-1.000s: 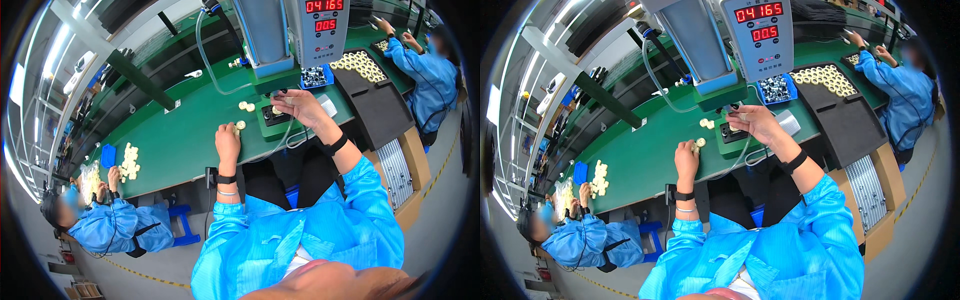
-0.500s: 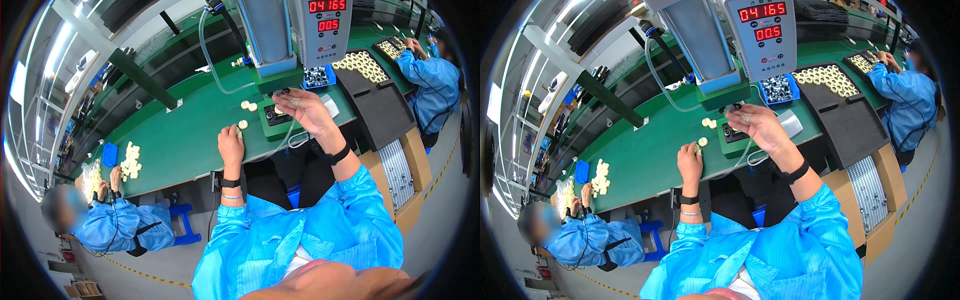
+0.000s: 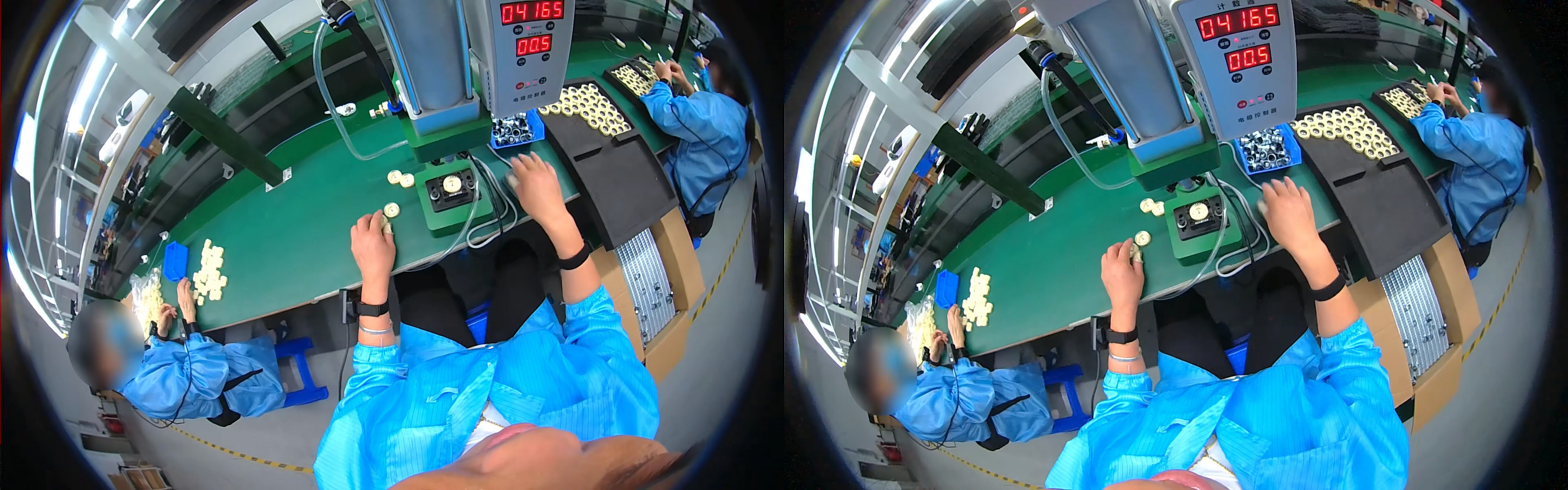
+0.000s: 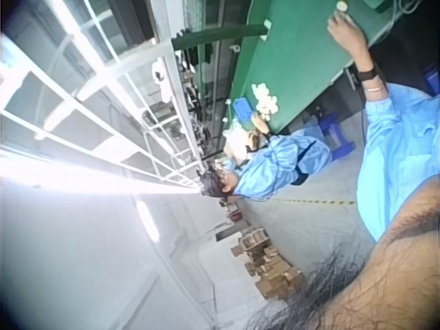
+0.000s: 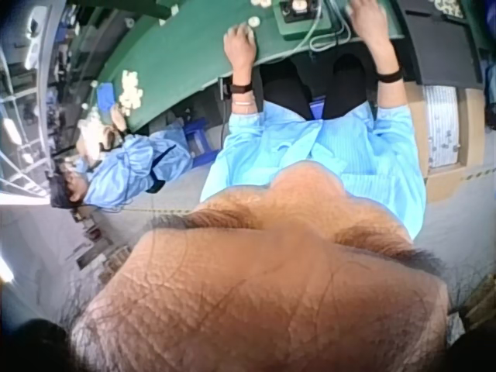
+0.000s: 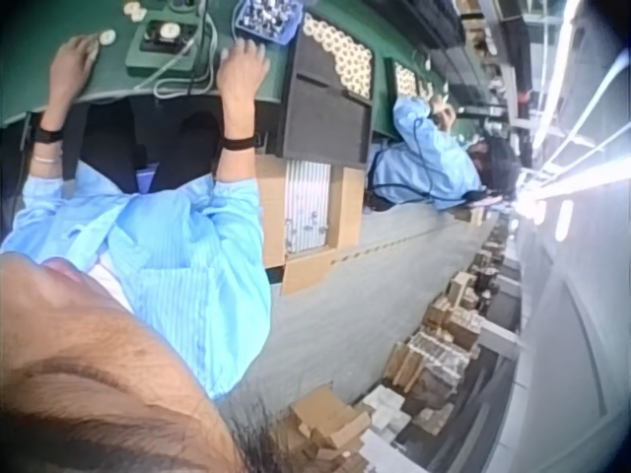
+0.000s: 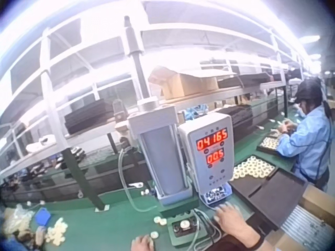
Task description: Assembling small circular plastic and metal components using a workbench press machine.
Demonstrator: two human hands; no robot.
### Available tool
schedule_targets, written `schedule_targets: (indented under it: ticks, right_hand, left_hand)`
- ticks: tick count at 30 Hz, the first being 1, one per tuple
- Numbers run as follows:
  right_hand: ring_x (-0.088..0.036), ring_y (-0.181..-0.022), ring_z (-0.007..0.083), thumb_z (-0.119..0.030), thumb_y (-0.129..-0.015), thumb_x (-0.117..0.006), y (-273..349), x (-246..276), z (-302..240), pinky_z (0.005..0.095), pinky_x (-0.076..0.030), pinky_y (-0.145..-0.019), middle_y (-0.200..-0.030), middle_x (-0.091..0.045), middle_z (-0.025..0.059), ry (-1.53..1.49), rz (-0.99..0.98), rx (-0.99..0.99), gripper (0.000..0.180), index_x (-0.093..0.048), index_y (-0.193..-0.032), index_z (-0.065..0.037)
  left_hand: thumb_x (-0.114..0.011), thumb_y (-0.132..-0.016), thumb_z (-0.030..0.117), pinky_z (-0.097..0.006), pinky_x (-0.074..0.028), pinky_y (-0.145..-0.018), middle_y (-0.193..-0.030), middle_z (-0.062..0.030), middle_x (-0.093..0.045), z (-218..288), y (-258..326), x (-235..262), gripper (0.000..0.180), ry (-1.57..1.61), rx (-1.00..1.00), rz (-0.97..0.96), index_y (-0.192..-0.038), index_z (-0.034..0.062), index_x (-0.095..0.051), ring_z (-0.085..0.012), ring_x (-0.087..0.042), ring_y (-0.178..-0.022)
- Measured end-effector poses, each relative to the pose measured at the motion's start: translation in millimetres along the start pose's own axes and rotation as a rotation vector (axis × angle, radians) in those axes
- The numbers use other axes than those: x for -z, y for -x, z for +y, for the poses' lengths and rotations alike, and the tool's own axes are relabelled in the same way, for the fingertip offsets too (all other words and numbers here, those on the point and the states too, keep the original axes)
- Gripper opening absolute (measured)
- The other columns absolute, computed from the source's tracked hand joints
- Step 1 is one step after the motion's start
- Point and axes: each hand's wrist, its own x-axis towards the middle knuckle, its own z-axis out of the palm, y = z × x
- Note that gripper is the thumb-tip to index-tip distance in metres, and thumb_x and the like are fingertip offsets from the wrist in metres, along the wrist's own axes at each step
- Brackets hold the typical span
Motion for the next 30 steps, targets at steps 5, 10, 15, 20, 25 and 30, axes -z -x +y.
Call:
schedule_targets:
  ticks: [5, 10, 15, 20, 25, 30]
  right_hand:
    - [-0.043, -0.131, 0.0382, -0.015, -0.085, -0.065, 19, -31, 14, 0.0623, -0.039, -0.098, -0.135, -0.054, 0.0132, 0.223, 0.065, -0.023, 0.042, -0.056, -0.125, -0.007]
    - [-0.046, -0.127, 0.0389, -0.018, -0.085, -0.066, -3, -20, -8, 0.0592, -0.041, -0.097, -0.127, -0.057, 0.0133, 0.278, -0.202, -0.167, 0.038, -0.059, -0.119, -0.004]
    - [-0.047, -0.127, 0.0386, -0.023, -0.085, -0.067, 15, -38, 7, 0.0590, -0.038, -0.099, -0.127, -0.056, 0.0154, 0.266, 0.182, -0.027, 0.044, -0.059, -0.123, -0.003]
    - [-0.048, -0.126, 0.0366, -0.026, -0.084, -0.070, 20, -32, 2, 0.0589, -0.037, -0.100, -0.134, -0.053, 0.0156, 0.186, 0.210, -0.006, 0.049, -0.058, -0.126, -0.004]
    - [-0.064, -0.100, 0.0317, -0.030, -0.075, -0.078, -6, 8, -48, 0.0394, -0.050, -0.086, -0.114, -0.067, 0.0146, -0.498, -0.006, -0.192, 0.061, -0.058, -0.127, -0.004]
    - [-0.066, -0.092, 0.0322, -0.034, -0.070, -0.080, -47, 15, -95, 0.0388, -0.052, -0.081, -0.104, -0.069, 0.0149, -0.461, -0.133, -0.128, 0.066, -0.059, -0.125, -0.003]
  left_hand:
    - [-0.067, -0.077, 0.003, -0.043, -0.050, -0.081, -0.109, -0.0138, -0.062, 0, 0, 1, 0.036, -0.010, -0.004, 0.017, -0.113, 0.0053, -0.066, -0.0340, -0.058, -0.095]
    - [-0.067, -0.076, 0.003, -0.043, -0.050, -0.081, -0.108, -0.0136, -0.062, -1, 2, 2, 0.037, -0.015, -0.008, 0.024, -0.113, 0.0052, -0.065, -0.0338, -0.058, -0.094]
    - [-0.067, -0.075, 0.002, -0.043, -0.050, -0.080, -0.107, -0.0133, -0.063, 1, 3, 3, 0.037, 0.040, -0.028, 0.036, -0.112, 0.0052, -0.066, -0.0333, -0.058, -0.092]
    - [-0.067, -0.075, 0.002, -0.043, -0.050, -0.079, -0.106, -0.0129, -0.063, -2, 4, 3, 0.036, 0.037, -0.022, 0.041, -0.110, 0.0053, -0.066, -0.0332, -0.058, -0.092]
    - [-0.068, -0.075, 0.002, -0.043, -0.050, -0.079, -0.106, -0.0125, -0.063, -2, 3, 1, 0.035, 0.027, -0.026, 0.045, -0.110, 0.0057, -0.067, -0.0331, -0.058, -0.092]
    - [-0.069, -0.076, 0.005, -0.043, -0.050, -0.081, -0.107, -0.0123, -0.064, 1, 3, 4, 0.034, 0.040, -0.017, 0.014, -0.110, 0.0058, -0.067, -0.0331, -0.059, -0.094]
